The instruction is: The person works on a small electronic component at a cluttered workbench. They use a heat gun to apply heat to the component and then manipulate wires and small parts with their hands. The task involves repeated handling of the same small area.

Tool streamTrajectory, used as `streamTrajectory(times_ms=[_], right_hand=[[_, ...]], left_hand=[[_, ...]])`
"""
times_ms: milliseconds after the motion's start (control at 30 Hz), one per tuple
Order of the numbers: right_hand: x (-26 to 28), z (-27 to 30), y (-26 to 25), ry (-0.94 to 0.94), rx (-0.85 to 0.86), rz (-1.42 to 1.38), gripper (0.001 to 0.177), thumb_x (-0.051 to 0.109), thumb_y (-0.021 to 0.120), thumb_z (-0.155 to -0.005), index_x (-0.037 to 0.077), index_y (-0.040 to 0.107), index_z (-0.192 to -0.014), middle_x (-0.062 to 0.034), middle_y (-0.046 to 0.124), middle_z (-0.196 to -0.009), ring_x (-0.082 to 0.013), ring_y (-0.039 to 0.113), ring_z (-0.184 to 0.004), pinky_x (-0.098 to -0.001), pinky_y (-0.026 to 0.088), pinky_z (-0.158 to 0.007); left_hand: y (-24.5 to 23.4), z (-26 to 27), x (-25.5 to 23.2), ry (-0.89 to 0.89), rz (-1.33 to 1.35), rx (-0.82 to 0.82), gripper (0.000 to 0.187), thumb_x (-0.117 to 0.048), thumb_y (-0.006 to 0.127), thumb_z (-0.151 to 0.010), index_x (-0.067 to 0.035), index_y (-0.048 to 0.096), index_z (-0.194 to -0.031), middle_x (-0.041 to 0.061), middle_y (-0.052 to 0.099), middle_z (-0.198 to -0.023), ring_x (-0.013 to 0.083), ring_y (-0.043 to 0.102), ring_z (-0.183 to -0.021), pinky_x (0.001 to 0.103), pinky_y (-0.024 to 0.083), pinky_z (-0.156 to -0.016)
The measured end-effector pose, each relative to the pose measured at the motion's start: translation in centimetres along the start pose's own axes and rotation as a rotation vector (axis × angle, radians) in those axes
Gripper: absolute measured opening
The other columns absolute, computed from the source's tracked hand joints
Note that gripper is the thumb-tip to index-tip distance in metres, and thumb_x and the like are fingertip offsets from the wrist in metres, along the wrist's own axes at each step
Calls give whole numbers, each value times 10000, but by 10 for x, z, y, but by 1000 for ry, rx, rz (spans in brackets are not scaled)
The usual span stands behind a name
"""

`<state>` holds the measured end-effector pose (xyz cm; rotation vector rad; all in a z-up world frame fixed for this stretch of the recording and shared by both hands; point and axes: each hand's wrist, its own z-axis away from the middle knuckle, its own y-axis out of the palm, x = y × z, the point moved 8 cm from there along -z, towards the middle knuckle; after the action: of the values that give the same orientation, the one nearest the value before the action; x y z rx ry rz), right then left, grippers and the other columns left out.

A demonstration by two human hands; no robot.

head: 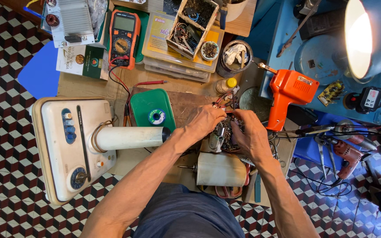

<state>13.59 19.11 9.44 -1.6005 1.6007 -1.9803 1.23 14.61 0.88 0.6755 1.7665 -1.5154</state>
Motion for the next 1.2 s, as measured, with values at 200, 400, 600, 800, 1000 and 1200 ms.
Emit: streamTrajectory(times_ms=[200,400,600,800,1000,1200], right_hand=[[12,-6,4,-198,8,145,261,54,747,-867,13,643,-1103,-137,647,-1006,-333,638,-953,-409,519,-837],[12,-8,7,-219,39,162,185,61,741,-866,33,672,-1036,-132,633,-916,-335,642,-867,-415,525,-773],[-32,-6,17,432,75,-249,199,177,693,-936,7,712,-1038,-142,702,-783,-247,660,-654,-367,528,-622],[-40,0,18,620,54,-342,243,208,705,-920,4,722,-1052,-115,731,-780,-166,653,-686,-326,531,-639],[-37,18,-60,539,-419,-220,267,267,717,-930,31,721,-1055,-107,750,-939,-181,698,-821,-325,546,-739],[-84,38,-76,865,-551,-273,628,377,813,-812,0,547,-1238,-138,680,-1088,-212,682,-938,-344,554,-766]], left_hand=[[2,0,-4,84,19,34,86,-148,679,-917,-90,736,-943,176,700,-877,390,672,-870,487,536,-721],[5,1,2,164,73,33,81,-121,666,-914,-66,725,-924,183,689,-873,397,654,-857,483,520,-731],[-3,-2,-3,170,130,-20,73,-115,713,-891,-53,708,-929,171,684,-827,380,655,-807,474,521,-712],[-9,-4,-8,45,68,-27,151,-118,775,-848,-52,678,-942,165,681,-828,372,669,-800,464,530,-691],[-42,-18,-42,127,138,-133,313,-193,806,-814,-31,671,-1046,170,709,-876,349,683,-803,436,546,-700],[-48,-117,-89,190,80,-279,149,-189,688,-972,-70,709,-1058,110,743,-1001,278,727,-865,385,579,-752]])
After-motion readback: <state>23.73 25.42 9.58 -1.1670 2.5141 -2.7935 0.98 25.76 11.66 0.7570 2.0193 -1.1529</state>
